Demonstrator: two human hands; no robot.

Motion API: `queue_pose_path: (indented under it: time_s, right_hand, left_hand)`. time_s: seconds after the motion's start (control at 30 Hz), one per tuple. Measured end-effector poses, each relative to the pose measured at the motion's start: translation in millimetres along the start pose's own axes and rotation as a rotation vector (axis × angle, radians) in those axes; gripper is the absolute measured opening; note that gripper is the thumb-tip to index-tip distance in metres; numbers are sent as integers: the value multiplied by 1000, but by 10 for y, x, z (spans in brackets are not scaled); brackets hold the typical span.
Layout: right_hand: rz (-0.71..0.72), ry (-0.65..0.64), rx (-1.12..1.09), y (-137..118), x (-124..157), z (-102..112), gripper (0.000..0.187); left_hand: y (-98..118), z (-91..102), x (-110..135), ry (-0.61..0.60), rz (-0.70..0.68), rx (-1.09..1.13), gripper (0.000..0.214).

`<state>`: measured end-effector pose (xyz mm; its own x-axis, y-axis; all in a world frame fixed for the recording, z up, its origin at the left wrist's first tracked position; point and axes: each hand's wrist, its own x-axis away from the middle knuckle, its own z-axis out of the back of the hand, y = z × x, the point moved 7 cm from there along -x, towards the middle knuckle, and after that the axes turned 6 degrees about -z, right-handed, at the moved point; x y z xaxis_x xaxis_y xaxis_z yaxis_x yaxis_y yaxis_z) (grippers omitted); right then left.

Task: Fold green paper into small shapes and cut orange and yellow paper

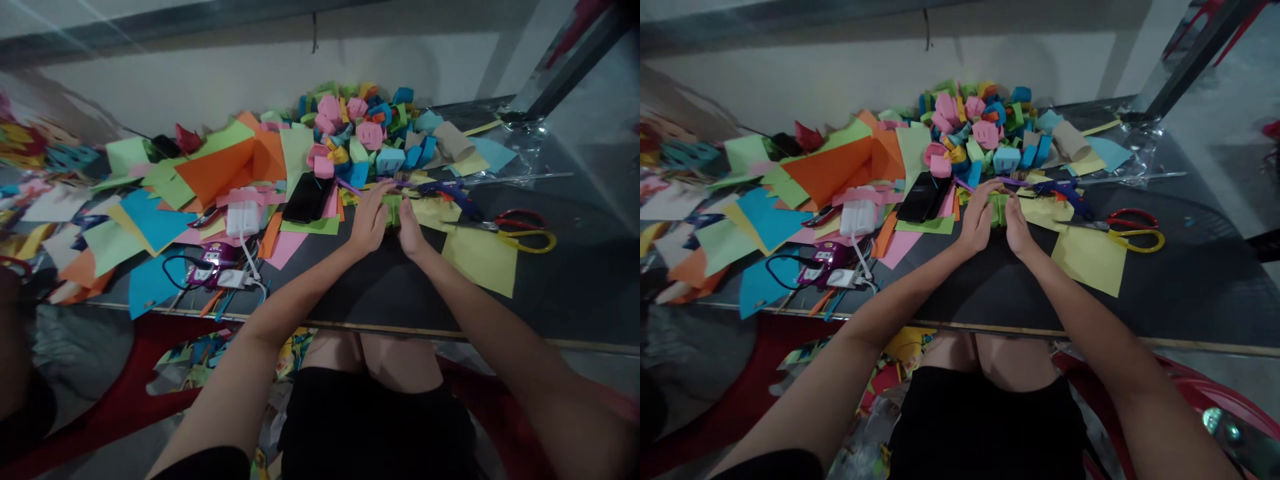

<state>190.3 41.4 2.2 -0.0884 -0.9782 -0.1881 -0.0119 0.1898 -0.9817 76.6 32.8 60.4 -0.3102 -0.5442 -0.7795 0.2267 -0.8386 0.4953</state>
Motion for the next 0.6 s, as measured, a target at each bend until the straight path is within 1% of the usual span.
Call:
queue_pose_path:
  time_s: [0.07,0.13,0.2,0.27,0.33,0.37,0.43,0.47,0.5,0.53,0.6]
  right_hand:
    - [-36,-5,-95,47,-12,-21,76]
    - [-75,-9,-136,79,-6,-49,74]
    - [-100,-1,-160,88,11,-66,73]
    - [-119,11,-182,89,29,-74,73]
    - [-139,26,-201,87,41,-72,71]
    - [-144,35,-208,82,45,-68,70]
    - [-155,55,-215,69,49,-54,69]
    - [-175,58,-217,70,50,-49,69]
    - [-209,47,-218,79,52,-54,71]
    - [-256,25,-223,94,57,-67,73]
    - [-366,-44,-237,126,75,-114,77]
  left_hand:
    - [20,27,14,30,-3,-47,45]
    - [36,46,45,23,-22,-103,44]
    - [39,53,78,-6,-36,-156,46]
    - [4,50,110,-43,-19,-191,49]
    - [-46,27,138,-105,-24,-184,53]
    - [-67,9,152,-148,-50,-165,57]
    - [-113,-14,178,-231,-110,-123,78]
    - [-150,-6,185,-257,-118,-113,88]
    - [-197,16,186,-266,-103,-113,93]
    - [-248,49,180,-264,-70,-119,94]
    - [-330,121,158,-246,14,-136,91]
